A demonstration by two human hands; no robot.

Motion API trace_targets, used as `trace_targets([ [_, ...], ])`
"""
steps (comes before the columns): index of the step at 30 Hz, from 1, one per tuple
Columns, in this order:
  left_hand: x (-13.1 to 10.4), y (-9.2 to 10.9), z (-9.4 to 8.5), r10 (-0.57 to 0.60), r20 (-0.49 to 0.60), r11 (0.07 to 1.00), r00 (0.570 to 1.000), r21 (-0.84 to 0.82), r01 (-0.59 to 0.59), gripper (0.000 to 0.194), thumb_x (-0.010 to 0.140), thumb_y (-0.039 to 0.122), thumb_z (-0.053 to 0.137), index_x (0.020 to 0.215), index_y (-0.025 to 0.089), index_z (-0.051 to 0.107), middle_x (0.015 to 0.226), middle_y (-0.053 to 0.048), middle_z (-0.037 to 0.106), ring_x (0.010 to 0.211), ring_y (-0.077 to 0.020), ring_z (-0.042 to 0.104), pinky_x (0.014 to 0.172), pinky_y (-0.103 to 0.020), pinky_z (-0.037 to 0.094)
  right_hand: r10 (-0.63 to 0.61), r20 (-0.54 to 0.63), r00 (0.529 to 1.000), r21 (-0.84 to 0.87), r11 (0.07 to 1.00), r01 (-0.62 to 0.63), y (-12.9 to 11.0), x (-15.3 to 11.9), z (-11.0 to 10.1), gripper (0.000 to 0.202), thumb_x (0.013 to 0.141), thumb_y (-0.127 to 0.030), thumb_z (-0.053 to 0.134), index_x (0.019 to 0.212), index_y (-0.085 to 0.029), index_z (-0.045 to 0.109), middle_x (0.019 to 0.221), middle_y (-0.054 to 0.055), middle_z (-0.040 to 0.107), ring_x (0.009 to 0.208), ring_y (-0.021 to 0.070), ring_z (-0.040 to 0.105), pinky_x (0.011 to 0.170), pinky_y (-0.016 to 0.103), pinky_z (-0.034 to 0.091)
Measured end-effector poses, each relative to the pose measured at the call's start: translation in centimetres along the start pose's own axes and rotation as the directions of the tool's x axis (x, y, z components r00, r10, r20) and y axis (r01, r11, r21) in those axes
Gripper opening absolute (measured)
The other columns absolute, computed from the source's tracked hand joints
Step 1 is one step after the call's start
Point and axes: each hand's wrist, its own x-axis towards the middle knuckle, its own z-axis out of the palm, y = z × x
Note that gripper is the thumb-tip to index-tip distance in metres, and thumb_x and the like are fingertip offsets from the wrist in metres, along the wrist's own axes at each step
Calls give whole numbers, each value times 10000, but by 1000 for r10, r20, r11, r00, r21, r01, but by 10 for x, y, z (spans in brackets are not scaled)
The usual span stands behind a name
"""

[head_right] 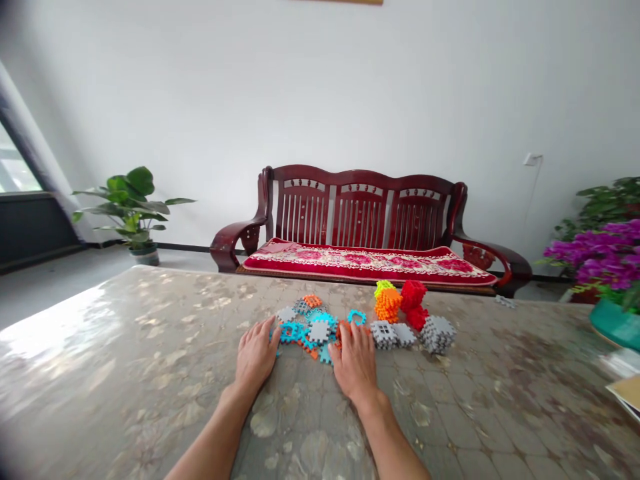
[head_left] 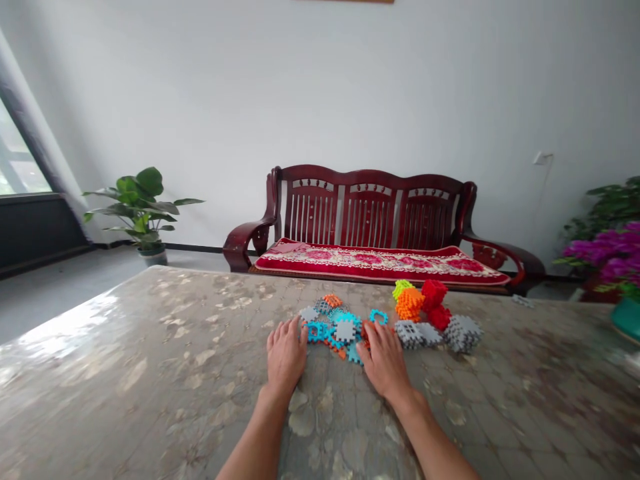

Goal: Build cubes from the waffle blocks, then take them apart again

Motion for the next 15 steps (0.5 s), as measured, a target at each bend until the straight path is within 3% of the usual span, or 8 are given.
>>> trace_targets([
  [6, 7, 3, 5, 22, 22, 1000, 1000, -20, -21, 495, 961, 360, 318, 1398, 170, 448, 1408, -113, 524, 1324, -232, 434, 1121, -382, 270, -110, 99, 989, 156, 983, 93, 3, 1, 2, 509, 950, -397, 402, 1416, -192, 408, 1466, 109, 427, 1371, 239, 355, 1141, 463, 284],
  [12, 10, 2, 10, 46, 17, 999, 999, 17, -46, 506, 940, 368, 355, 1392, 175, 475, 1414, -122, 518, 1340, -266, 414, 1126, -430, 265, -3, -25, 1000, 110, 994, 6, 7, 1, 12, 497, 953, -406, 393, 1392, -177, 436, 1482, 147, 385, 1376, 275, 340, 1110, 488, 328],
  [15, 9, 3, 8, 48, 19, 998, 999, 26, -49, 504, 938, 361, 357, 1391, 178, 481, 1418, -119, 515, 1340, -271, 416, 1126, -437, 271, 39, -23, 999, 70, 997, -37, 8, 0, 16, 509, 947, -421, 398, 1380, -160, 454, 1467, 162, 405, 1374, 300, 342, 1102, 506, 328],
])
